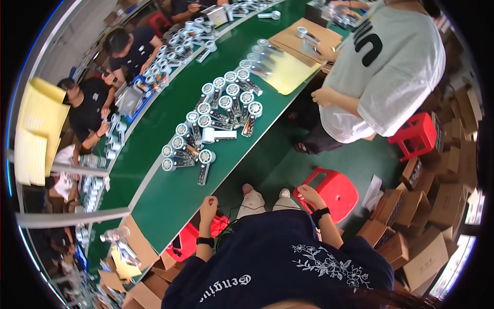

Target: The person picks up two handheld fans, turns them on to test the lights and blades, and places them back on the assembly line. The person then picks up two more fans from a cardboard box on the floor and places them onto the assembly line.

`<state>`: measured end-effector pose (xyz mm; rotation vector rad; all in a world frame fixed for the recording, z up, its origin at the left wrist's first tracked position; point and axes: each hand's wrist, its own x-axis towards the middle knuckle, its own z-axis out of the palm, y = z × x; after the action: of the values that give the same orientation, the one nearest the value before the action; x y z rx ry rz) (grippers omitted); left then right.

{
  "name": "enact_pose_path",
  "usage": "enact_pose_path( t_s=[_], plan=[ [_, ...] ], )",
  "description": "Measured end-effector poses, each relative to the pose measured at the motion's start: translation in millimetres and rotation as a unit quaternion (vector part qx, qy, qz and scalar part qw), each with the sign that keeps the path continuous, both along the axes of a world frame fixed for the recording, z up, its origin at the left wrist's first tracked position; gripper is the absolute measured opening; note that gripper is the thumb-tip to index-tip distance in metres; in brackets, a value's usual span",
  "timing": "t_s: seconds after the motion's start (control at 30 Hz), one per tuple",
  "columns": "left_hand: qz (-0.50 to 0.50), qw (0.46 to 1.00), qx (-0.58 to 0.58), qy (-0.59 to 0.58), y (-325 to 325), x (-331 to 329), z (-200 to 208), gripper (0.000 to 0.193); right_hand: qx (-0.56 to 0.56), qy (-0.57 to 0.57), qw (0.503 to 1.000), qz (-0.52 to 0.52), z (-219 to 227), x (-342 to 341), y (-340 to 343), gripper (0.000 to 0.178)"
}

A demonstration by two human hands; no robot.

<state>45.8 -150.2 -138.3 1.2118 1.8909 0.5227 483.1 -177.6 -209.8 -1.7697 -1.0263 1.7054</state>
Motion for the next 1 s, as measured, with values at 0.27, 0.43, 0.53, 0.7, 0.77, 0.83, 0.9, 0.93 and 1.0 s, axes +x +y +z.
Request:
enact_pose_path(
  t_s=[0.27, 0.43, 0.53, 0.7, 0.77, 0.83, 0.9, 0.93, 1.0],
  plan=[
    [-0.258, 0.959, -0.032, -0.115, 111.7, -17.1, 51.5, 0.036, 0.110, 0.218, 0.967, 0.078, 139.1, -96.5, 229.4, 0.028],
    [-0.343, 0.927, 0.138, 0.060, 271.3, -66.8, 161.8, 0.036, 0.229, 0.525, 0.813, 0.103, 302.7, -156.3, 446.2, 0.024],
    [-0.327, 0.928, 0.180, 0.001, 381.4, -56.3, 199.3, 0.032, 0.244, 0.441, 0.863, 0.036, 370.8, -104.1, 585.6, 0.021],
    [-0.165, 0.964, 0.197, 0.066, 490.0, -121.6, 145.7, 0.042, 0.281, 0.228, 0.931, -0.049, 446.5, -117.3, 673.1, 0.055],
    [-0.126, 0.963, 0.209, 0.113, 523.7, -120.3, 124.9, 0.045, 0.269, 0.157, 0.948, -0.066, 447.9, -91.7, 705.0, 0.054],
    [-0.117, 0.976, 0.149, 0.109, 549.4, -102.8, 103.6, 0.054, 0.204, 0.249, 0.947, -0.013, 450.6, -25.4, 744.2, 0.054],
    [-0.120, 0.968, 0.167, 0.145, 577.4, -87.6, 81.5, 0.057, 0.061, 0.434, 0.891, 0.122, 446.7, 38.8, 793.1, 0.053],
    [-0.101, 0.968, 0.162, 0.163, 583.9, -97.1, 69.4, 0.056, 0.056, 0.440, 0.887, 0.127, 433.2, 35.0, 817.6, 0.053],
    [-0.069, 0.965, 0.173, 0.185, 594.3, -101.2, 47.7, 0.055, 0.257, 0.153, 0.954, -0.027, 390.3, 31.4, 863.5, 0.054]
  ],
)
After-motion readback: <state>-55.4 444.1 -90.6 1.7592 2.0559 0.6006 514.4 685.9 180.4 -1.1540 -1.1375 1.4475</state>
